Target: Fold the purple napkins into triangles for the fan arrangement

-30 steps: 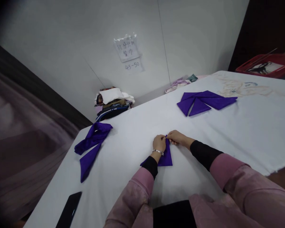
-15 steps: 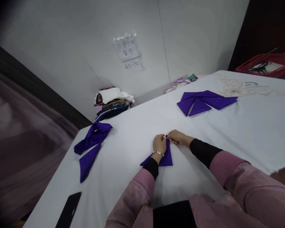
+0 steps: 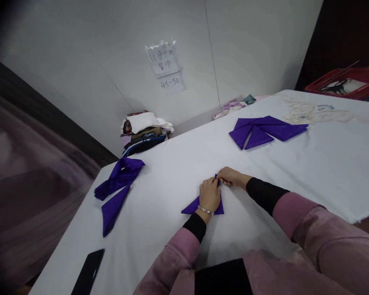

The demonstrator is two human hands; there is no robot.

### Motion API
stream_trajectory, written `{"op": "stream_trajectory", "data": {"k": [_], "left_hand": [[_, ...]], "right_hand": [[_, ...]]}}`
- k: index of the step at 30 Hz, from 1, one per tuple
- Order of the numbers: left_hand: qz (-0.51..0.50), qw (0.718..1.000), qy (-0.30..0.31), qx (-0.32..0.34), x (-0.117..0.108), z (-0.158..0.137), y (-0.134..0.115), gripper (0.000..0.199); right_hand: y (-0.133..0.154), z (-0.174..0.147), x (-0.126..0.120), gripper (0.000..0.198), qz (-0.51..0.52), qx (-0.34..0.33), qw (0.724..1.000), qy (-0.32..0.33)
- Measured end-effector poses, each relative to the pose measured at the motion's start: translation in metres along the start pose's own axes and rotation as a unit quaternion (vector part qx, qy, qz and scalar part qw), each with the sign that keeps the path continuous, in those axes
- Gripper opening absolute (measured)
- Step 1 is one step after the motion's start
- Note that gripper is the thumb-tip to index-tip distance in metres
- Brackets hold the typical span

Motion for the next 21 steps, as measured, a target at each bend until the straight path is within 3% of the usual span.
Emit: {"op": "stream_trajectory", "data": {"k": [21], "left_hand": [[0.052, 0.998, 0.012, 0.036, 0.005, -0.002, -0.007, 0.032]], "right_hand": [[0.006, 0.005, -0.011, 0.004, -0.060, -0.025, 0.998, -0.025]]}}
Point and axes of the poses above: each hand's wrist, its own z-axis towards the middle knuckle, its own x-axis out of the palm, y = z × x, the point moved 6 cm from there along z, towards the middle knuckle, and after that the axes turned 2 degrees about y, right-handed, at the moved point
